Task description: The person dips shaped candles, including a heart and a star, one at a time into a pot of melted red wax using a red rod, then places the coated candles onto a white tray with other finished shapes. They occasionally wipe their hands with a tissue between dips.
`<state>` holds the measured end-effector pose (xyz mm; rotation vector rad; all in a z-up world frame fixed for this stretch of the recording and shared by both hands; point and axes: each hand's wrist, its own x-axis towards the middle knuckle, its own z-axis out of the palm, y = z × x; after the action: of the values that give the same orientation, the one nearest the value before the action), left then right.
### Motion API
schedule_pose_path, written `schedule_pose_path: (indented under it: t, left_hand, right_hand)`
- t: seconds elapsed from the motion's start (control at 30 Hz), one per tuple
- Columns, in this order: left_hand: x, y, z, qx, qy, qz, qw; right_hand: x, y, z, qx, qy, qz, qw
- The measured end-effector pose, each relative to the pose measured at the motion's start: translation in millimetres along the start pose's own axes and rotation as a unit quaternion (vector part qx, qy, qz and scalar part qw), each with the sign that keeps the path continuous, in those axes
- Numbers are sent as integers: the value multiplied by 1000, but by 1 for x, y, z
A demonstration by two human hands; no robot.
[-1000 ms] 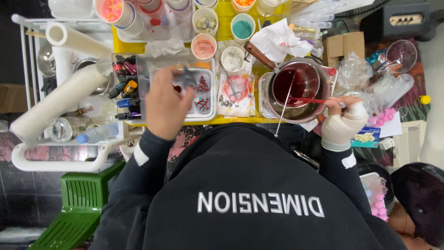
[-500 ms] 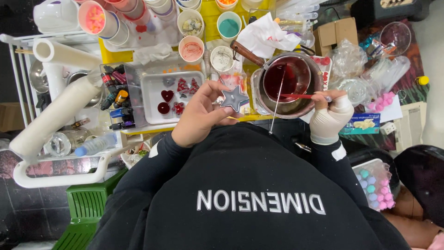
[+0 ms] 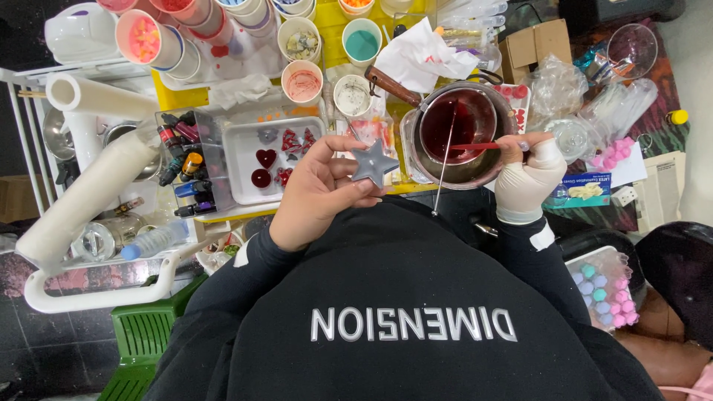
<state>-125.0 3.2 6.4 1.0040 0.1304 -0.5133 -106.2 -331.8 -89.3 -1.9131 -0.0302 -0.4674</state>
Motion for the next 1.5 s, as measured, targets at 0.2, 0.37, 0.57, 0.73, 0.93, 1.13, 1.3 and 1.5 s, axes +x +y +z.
schedule_pose_path:
  t: [0.2, 0.37, 0.57, 0.73, 0.93, 1.13, 1.3, 1.5]
  left_hand:
    - [-2, -6, 2, 54, -1, 94, 994]
    - [-2, -9, 3, 115, 12, 137, 984]
    - [5, -10, 1, 29, -13, 77, 997]
    - [9, -26, -10, -111, -59, 14, 992]
    - [10, -36, -16, -169, -124, -25, 977]
    - [9, -39, -16, -195, -143, -46, 969]
    - [8, -27, -6, -182, -144, -51, 971]
    - [10, -17, 12, -102, -109, -34, 988]
  right_hand:
    - [5, -10, 3, 10, 0, 25, 1000]
    - [5, -7, 0, -6, -9, 14, 1000]
    - [7, -16, -5, -28, -19, 16, 999]
    - [8, -18, -7, -23, -25, 38, 999]
    - [9, -20, -10, -26, -27, 46, 998]
    - [7, -14, -16, 19, -28, 80, 996]
    - [-1, -3, -25, 112, 8, 37, 993]
    - [-6, 5, -29, 113, 26, 47, 992]
